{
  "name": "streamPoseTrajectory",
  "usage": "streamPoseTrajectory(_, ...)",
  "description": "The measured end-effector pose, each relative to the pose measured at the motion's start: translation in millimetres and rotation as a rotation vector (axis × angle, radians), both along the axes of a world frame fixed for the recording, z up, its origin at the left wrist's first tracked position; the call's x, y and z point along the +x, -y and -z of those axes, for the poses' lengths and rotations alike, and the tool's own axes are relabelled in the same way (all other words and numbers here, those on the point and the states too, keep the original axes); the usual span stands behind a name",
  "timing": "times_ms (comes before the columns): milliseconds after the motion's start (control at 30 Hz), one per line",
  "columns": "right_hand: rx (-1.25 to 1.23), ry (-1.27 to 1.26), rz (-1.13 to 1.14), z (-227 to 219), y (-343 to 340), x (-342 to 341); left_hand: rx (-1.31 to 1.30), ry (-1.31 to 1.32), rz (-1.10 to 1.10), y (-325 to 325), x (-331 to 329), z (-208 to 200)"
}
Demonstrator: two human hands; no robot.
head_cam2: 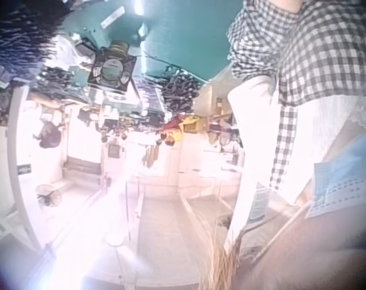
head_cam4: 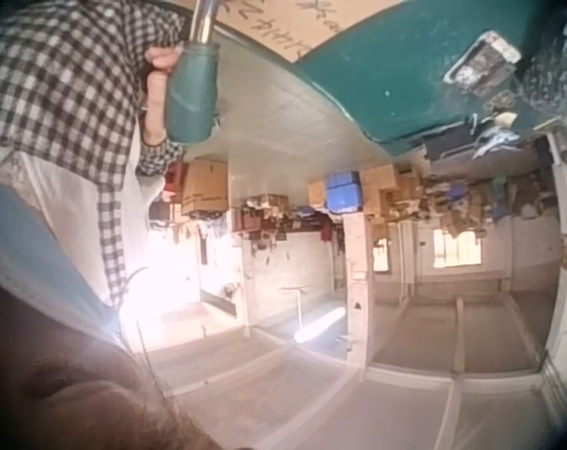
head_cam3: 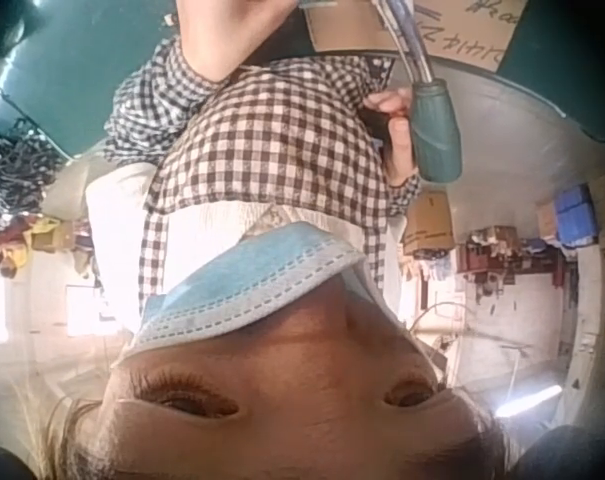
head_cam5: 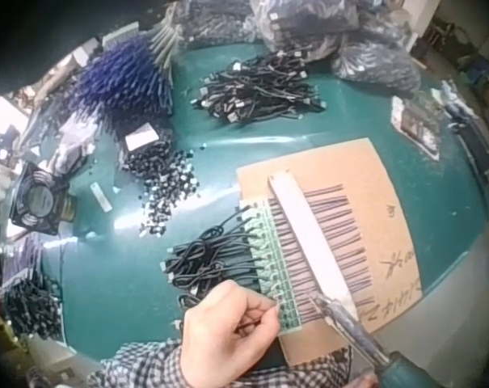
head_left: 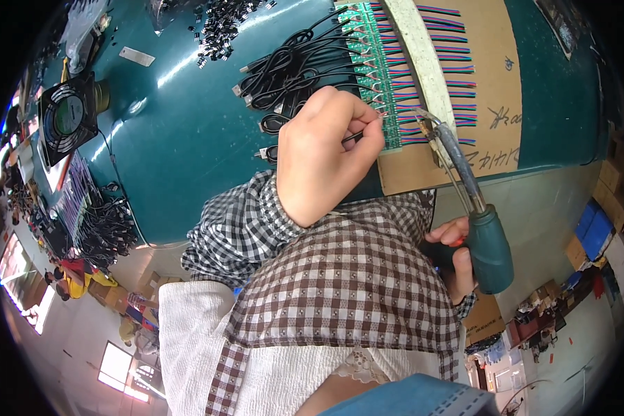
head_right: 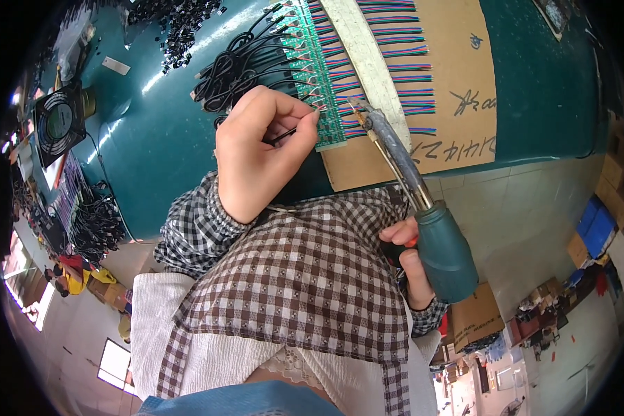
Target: The person solders wires and connectors onto a green circuit board at a workbench using a soldering iron and solder wire.
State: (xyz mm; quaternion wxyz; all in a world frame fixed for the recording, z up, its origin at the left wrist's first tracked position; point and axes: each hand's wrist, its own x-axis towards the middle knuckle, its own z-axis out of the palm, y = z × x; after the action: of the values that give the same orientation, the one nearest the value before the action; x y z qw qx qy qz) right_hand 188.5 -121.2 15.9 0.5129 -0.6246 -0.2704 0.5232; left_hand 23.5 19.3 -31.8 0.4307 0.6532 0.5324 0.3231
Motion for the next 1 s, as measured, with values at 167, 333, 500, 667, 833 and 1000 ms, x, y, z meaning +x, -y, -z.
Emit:
streamPoseTrajectory(167, -0.008, 0.013, -0.011, -1.9, 0.2, 1.0, 0.011, -0.073, -0.046, 1.5, 5.5, -0.4)
streamPoseTrajectory(333, -0.01, 0.018, -0.073, -2.3, -0.1, 5.1, 0.09, -0.135, -0.082, 2.5, 8.9, 3.3)
streamPoseTrajectory(500, -0.046, 0.022, -0.114, -6.2, -2.1, 5.7, 0.043, -0.114, -0.045, -0.5, 7.2, 1.1)
streamPoseTrajectory(667, -0.072, 0.06, -0.153, -7.8, -2.9, 7.4, 0.016, -0.11, -0.039, -0.6, 6.7, 1.7)
streamPoseTrajectory(833, -0.1, 0.081, -0.25, -7.5, -0.2, 12.8, 0.011, -0.097, -0.009, -2.2, 5.3, 1.1)
streamPoseTrajectory(1000, -0.081, 0.015, -0.112, -15.6, -23.7, -0.6, -0.198, 0.185, 0.051, 2.2, -4.3, -13.3)
